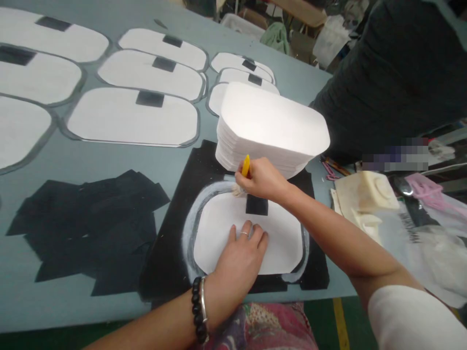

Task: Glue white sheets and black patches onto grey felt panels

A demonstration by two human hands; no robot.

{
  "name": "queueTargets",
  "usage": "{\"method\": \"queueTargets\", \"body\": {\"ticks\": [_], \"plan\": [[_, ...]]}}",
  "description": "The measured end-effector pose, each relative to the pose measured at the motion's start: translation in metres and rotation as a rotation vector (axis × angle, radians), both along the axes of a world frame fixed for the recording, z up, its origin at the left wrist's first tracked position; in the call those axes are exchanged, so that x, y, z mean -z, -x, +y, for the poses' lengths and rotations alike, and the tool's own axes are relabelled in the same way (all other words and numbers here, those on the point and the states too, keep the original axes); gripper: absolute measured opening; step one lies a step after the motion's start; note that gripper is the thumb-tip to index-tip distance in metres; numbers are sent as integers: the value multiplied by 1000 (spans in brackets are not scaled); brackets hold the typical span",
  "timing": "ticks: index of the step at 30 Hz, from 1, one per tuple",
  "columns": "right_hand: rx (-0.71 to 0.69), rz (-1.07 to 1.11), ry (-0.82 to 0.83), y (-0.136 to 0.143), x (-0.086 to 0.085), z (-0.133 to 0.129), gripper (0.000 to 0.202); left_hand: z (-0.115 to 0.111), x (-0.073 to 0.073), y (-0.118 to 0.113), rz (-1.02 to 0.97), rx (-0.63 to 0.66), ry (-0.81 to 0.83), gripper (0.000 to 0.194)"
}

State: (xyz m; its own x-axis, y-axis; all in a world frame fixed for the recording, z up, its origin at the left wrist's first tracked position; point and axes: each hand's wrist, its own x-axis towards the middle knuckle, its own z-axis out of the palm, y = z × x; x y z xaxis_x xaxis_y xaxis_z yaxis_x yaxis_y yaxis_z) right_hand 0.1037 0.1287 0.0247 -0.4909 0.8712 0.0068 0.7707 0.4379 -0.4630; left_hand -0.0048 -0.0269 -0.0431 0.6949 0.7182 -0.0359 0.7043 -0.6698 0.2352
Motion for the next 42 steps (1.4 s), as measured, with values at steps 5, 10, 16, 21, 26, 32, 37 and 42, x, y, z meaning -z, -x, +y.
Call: {"method": "queueTargets", "body": {"ticks": [5,10,16,21,26,32,37,42], "plan": [[87,136,7,-39,7,-11,22,3,2,-1,44,23,22,43],[401,139,75,-130,9,-47,22,5,3,1,83,43,51,47],[580,45,40,-158,-3,-71,23,9,-5,1,152,61,77,50],[663,235,44,-154,18,-100,33,12,-9,0,173,81,59,52],[785,123,155,-171,14,-163,44,10,-4,1,142,97,-10,50],[857,307,-32,-161,17,-149,45,10,0,3,100,136,-72,54],[1011,267,-151,-149,42,-190,46,10,0,2,95,154,-97,52],[1120,395,-167,-106,51,-275,47,10,-3,2,116,172,-113,50]]}}
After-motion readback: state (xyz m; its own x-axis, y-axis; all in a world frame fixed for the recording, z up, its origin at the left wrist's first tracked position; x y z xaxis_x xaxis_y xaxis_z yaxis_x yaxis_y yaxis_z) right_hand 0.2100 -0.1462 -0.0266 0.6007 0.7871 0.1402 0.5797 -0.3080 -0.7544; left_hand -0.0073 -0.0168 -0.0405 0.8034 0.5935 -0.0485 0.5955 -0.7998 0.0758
